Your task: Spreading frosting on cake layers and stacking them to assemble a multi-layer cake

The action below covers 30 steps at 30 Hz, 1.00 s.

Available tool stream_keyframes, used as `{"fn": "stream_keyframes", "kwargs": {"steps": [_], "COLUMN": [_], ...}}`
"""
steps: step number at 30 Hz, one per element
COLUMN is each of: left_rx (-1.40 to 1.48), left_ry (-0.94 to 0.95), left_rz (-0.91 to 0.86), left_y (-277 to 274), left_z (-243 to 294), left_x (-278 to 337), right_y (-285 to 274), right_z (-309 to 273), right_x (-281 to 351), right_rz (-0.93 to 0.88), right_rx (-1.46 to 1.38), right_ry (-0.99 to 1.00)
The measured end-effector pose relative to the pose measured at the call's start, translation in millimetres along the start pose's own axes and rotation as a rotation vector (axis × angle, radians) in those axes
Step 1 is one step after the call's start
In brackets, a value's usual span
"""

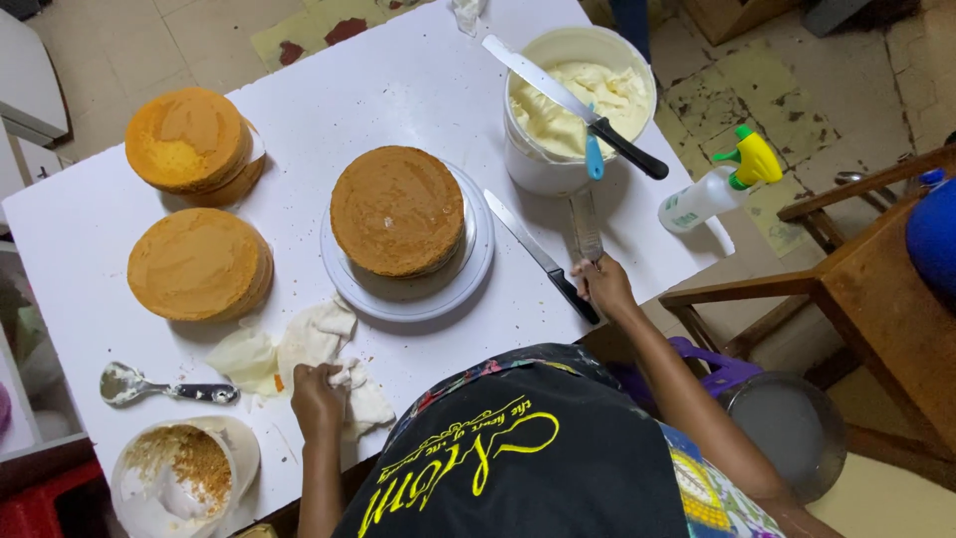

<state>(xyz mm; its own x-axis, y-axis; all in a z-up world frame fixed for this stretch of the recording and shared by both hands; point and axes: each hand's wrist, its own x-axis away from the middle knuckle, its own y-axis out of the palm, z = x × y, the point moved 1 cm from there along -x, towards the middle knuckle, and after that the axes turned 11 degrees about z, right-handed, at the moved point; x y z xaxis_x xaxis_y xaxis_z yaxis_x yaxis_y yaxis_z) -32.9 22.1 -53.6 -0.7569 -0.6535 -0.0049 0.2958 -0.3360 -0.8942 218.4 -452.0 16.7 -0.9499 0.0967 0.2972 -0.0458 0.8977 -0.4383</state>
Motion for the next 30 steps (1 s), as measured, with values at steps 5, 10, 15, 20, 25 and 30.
{"fn": "stream_keyframes", "kwargs": {"steps": [5, 10, 15, 20, 25, 30], "left_rx": [-0.07, 0.692, 1.033, 1.222, 0.875, 0.585], "left_ry": [-0.015, 0.262, 0.111, -0.074, 0.137, 0.508], "left_rz": [-0.06, -0.167, -0.362, -0.253, -0.061, -0.162], "left_y": [-68, -136, -115, -114, -91, -83], "left_z": [115, 276, 316, 335, 319, 317], "left_x": [-29, -18, -15, -1, -21, -73], "right_y": [16, 46, 60, 48, 39, 39], "right_z": [-98, -127, -131, -128, -149, -107], "right_x": [61, 84, 93, 93, 106, 90], "right_rz": [-0.23, -0.44, -0.293, -0.006, -0.164, -0.305], "right_rx": [-0.548, -0.604, -0.18, 0.238, 0.091, -0.308], "right_ry": [0.154, 0.06, -0.412, -0.789, -0.744, -0.27]}}
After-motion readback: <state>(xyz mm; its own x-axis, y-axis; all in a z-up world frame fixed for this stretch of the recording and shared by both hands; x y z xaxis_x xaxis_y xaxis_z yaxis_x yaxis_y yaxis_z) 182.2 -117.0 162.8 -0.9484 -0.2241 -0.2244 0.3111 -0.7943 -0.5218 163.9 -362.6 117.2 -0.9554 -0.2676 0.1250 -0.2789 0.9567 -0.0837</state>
